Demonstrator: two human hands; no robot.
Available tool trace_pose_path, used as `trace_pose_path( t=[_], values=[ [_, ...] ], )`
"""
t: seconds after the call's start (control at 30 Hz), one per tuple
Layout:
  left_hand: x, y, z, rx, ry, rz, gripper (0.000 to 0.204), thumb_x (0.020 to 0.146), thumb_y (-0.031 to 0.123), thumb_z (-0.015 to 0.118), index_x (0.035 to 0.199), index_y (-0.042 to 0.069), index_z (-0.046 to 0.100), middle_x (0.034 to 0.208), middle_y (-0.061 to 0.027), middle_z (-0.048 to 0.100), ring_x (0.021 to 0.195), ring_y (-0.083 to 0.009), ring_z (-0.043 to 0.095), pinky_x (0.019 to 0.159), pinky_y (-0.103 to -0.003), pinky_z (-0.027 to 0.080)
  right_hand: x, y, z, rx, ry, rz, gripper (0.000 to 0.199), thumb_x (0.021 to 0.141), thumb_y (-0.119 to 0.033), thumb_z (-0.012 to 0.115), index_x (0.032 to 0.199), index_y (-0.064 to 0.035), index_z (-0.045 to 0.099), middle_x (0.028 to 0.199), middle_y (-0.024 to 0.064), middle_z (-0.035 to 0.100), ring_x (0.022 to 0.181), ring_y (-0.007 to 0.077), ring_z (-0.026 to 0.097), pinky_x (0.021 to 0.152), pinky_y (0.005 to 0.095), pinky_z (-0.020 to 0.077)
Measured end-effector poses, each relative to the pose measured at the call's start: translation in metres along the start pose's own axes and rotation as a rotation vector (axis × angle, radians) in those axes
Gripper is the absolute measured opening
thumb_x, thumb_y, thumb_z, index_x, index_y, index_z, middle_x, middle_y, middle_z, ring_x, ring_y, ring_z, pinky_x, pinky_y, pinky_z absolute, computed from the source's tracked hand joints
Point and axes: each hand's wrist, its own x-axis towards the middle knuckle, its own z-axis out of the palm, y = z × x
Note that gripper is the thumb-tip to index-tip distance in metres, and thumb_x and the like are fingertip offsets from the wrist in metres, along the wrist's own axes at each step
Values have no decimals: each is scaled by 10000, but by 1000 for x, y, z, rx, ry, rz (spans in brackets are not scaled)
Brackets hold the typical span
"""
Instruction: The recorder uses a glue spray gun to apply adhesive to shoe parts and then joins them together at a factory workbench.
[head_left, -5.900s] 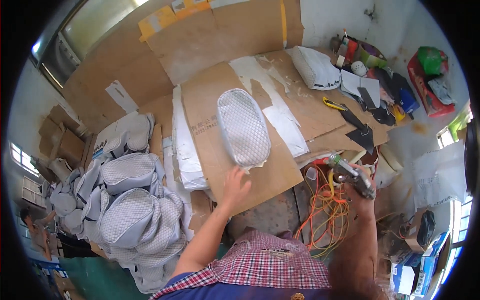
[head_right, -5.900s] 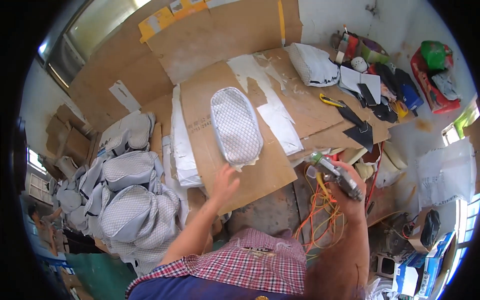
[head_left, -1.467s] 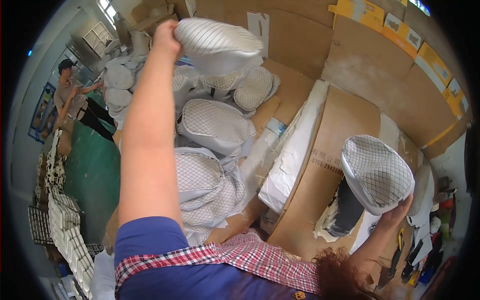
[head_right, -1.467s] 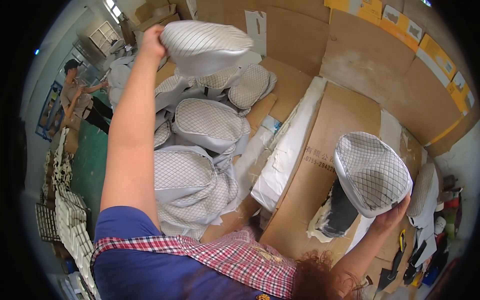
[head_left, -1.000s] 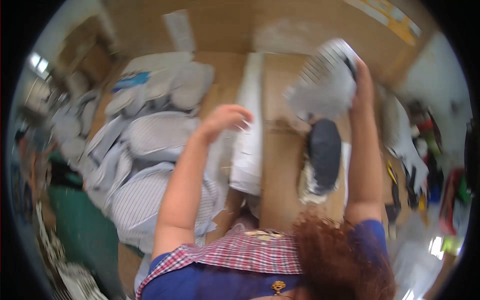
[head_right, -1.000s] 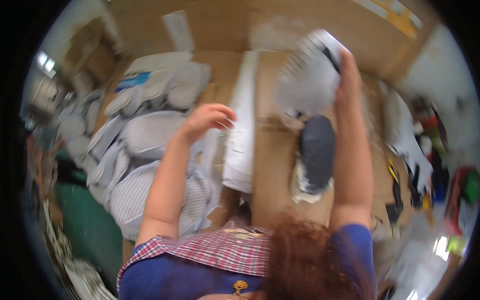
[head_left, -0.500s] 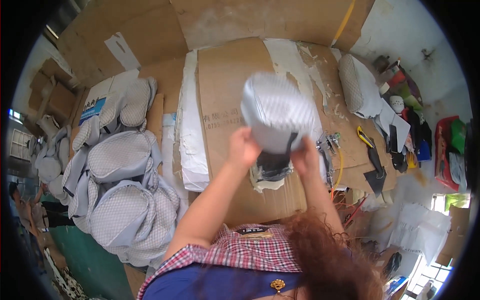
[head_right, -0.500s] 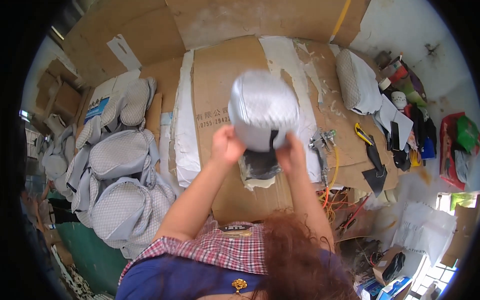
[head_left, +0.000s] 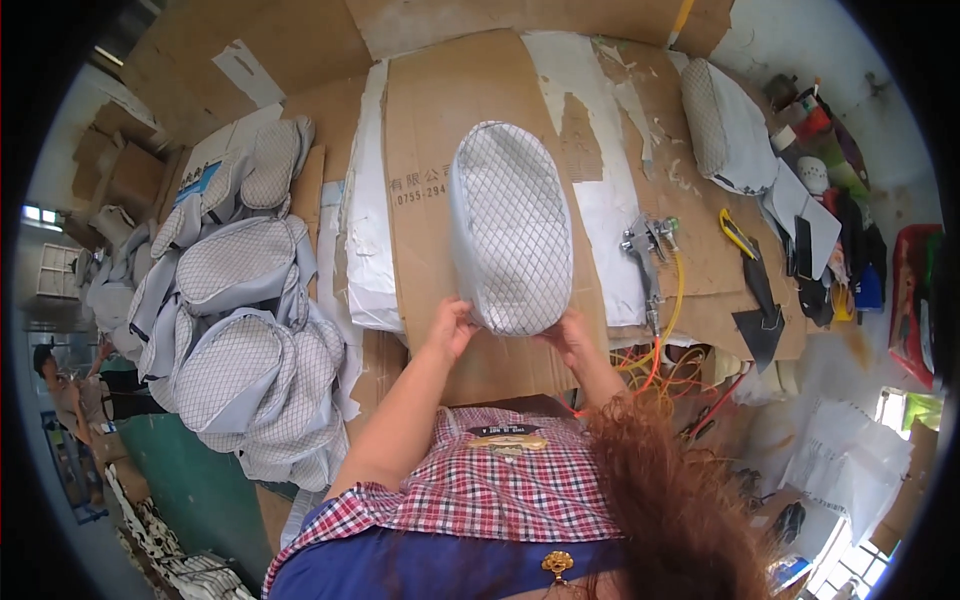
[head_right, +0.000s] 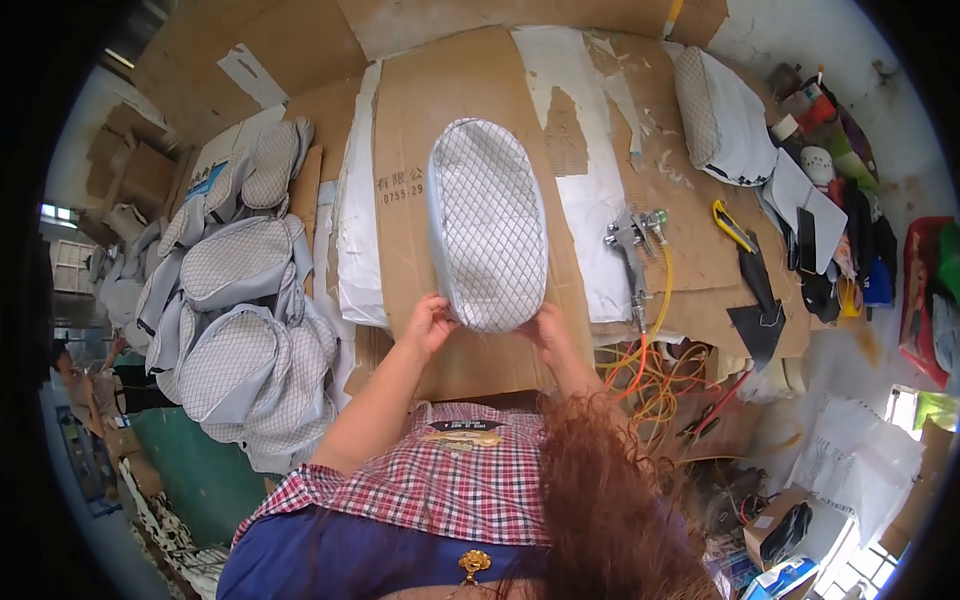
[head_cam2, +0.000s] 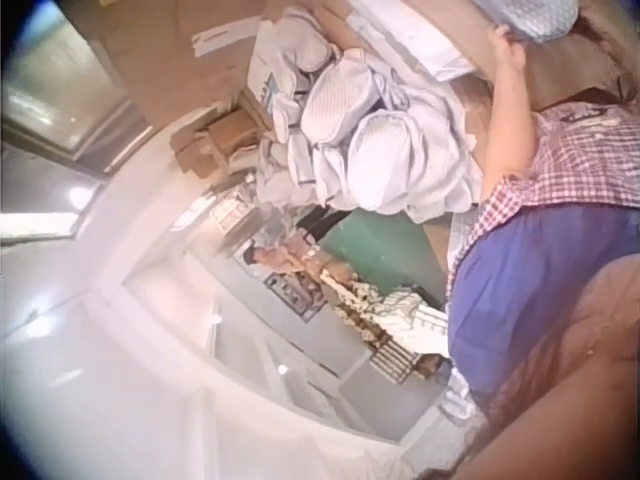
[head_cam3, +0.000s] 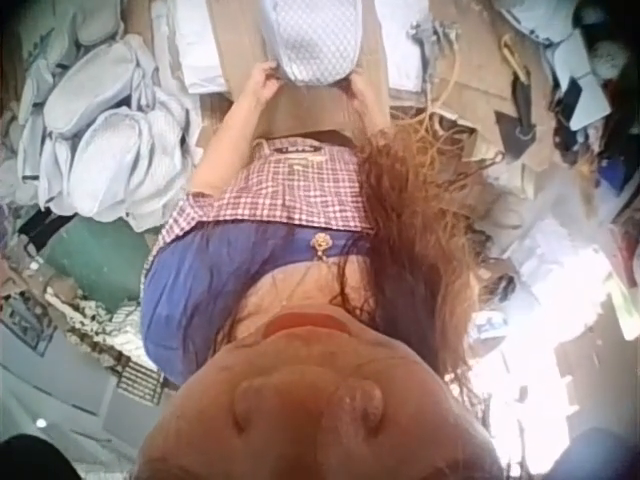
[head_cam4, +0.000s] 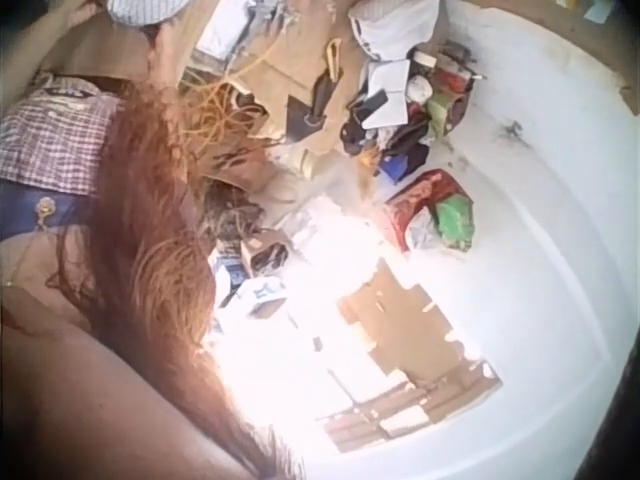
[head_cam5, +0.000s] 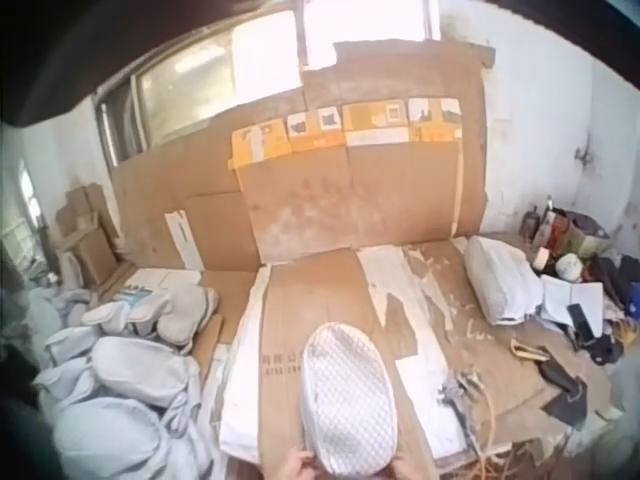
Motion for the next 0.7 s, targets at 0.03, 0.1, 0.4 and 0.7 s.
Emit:
trace_pose_path(
  t=[0.03, 0.1, 0.4, 0.7],
  values=[
    [3, 0, 1, -5, -19, -24, 229, 790, 49, 433, 1004, -20, 474, 1019, -143, 561, 912, -247, 570, 794, -404, 486, 1, -9, -7, -114, 23, 35, 297, 806, -156, 532, 1086, -58, 531, 1042, 64, 585, 937, 184, 554, 792, 362, 435],
    [13, 1, 5, -21, 64, -37, 294, 762, 42, 427, 1050, -5, 462, 1046, -140, 546, 939, -251, 556, 792, -415, 475, 12, -22, -10, -21, -78, -36, 280, 790, -129, 544, 1058, -49, 540, 1026, 65, 590, 923, 183, 557, 785, 349, 436],
    [6, -17, 17, -33, 267, 14, 250, 796, 84, 401, 969, -64, 505, 998, -165, 564, 931, -261, 559, 836, -405, 472, 17, -15, -23, 231, 37, -209, 161, 693, 22, 484, 824, -50, 546, 819, 52, 592, 783, 165, 577, 668, 319, 474],
    [6, 39, 29, 1103, 898, 598, 302, 780, 180, 498, 1021, -1, 525, 1048, -160, 535, 980, -287, 496, 842, -412, 380, -10, -130, -95, -1454, 633, -1147, 472, 649, -157, 657, 1077, -67, 480, 1141, 162, 449, 1063, 350, 406, 894, 416, 351]
  ],
)
